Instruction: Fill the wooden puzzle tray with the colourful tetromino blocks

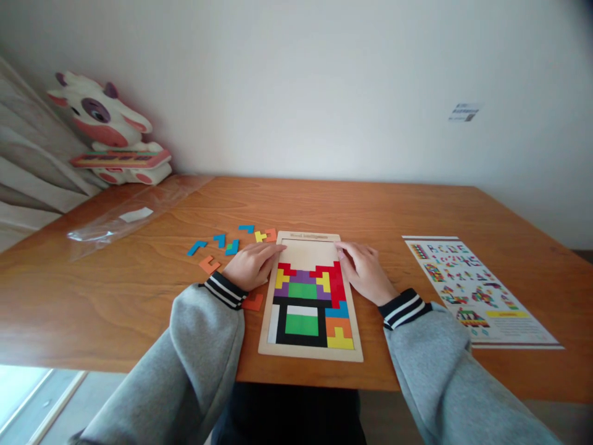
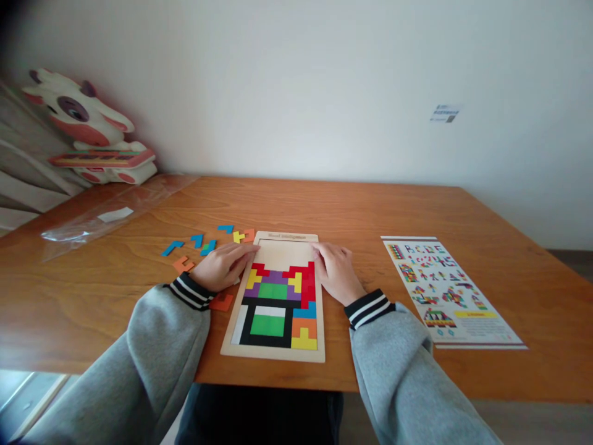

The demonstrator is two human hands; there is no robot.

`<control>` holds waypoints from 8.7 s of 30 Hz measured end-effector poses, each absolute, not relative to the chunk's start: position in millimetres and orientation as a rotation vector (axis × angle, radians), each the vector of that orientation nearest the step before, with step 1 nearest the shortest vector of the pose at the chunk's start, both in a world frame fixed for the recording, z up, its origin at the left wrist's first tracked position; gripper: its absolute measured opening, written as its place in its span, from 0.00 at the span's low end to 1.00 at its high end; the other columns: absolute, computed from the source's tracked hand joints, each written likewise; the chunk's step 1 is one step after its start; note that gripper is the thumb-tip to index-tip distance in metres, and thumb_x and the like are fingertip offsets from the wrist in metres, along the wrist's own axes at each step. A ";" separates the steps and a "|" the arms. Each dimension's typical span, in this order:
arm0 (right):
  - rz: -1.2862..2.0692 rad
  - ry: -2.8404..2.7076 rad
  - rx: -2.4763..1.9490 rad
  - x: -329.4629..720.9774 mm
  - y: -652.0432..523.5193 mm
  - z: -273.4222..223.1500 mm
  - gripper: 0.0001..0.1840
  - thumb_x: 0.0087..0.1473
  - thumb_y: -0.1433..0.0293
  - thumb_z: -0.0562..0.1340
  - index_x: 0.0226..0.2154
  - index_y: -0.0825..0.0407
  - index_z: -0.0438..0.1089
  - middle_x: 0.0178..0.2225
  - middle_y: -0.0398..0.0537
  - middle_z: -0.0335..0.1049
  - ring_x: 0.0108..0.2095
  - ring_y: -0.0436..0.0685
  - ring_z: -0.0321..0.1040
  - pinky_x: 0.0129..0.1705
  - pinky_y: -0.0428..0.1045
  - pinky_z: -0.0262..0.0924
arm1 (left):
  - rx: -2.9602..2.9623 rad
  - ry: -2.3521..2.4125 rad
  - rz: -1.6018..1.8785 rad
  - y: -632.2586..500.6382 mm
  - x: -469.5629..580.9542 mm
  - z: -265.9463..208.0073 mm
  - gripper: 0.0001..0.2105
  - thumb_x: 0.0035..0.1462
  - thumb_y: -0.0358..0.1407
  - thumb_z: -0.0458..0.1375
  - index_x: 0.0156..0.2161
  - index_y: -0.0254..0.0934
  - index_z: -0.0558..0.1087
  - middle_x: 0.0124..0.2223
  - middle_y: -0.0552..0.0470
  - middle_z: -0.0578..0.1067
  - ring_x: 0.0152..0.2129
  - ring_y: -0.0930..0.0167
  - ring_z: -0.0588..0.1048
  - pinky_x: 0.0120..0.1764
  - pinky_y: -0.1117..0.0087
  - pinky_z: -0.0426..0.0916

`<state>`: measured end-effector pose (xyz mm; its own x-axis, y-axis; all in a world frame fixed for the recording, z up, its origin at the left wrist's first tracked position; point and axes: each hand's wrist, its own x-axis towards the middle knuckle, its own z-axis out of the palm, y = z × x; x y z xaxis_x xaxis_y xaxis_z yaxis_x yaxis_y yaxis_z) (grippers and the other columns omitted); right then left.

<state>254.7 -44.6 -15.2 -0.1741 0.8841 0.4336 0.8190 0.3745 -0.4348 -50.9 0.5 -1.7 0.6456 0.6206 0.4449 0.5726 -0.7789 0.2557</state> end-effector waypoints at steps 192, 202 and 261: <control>0.186 -1.921 -1.286 254.1 -19.5 -10.3 0.22 0.60 0.66 0.58 0.56 0.49 0.62 0.43 0.50 0.68 0.33 0.55 0.68 0.43 0.57 0.67 | 2.694 1.269 0.783 6.9 -104.9 12.7 0.18 0.62 0.39 0.56 0.56 0.38 0.72 0.49 0.45 0.79 0.46 0.62 0.75 0.53 0.58 0.70; 0.200 -1.904 -1.310 255.1 -19.8 -9.9 0.22 0.60 0.67 0.58 0.57 0.48 0.61 0.42 0.49 0.68 0.34 0.56 0.69 0.44 0.57 0.68 | 2.663 1.158 0.487 33.7 -106.0 1.7 0.19 0.63 0.41 0.53 0.56 0.42 0.73 0.56 0.48 0.76 0.54 0.61 0.73 0.58 0.54 0.65; 0.268 -1.935 -1.310 252.4 -24.1 -6.8 0.22 0.61 0.62 0.58 0.57 0.47 0.62 0.44 0.50 0.68 0.33 0.55 0.68 0.41 0.56 0.68 | 2.825 1.197 0.643 29.5 -125.0 -2.6 0.15 0.63 0.43 0.52 0.48 0.43 0.78 0.37 0.50 0.81 0.34 0.69 0.78 0.44 0.69 0.71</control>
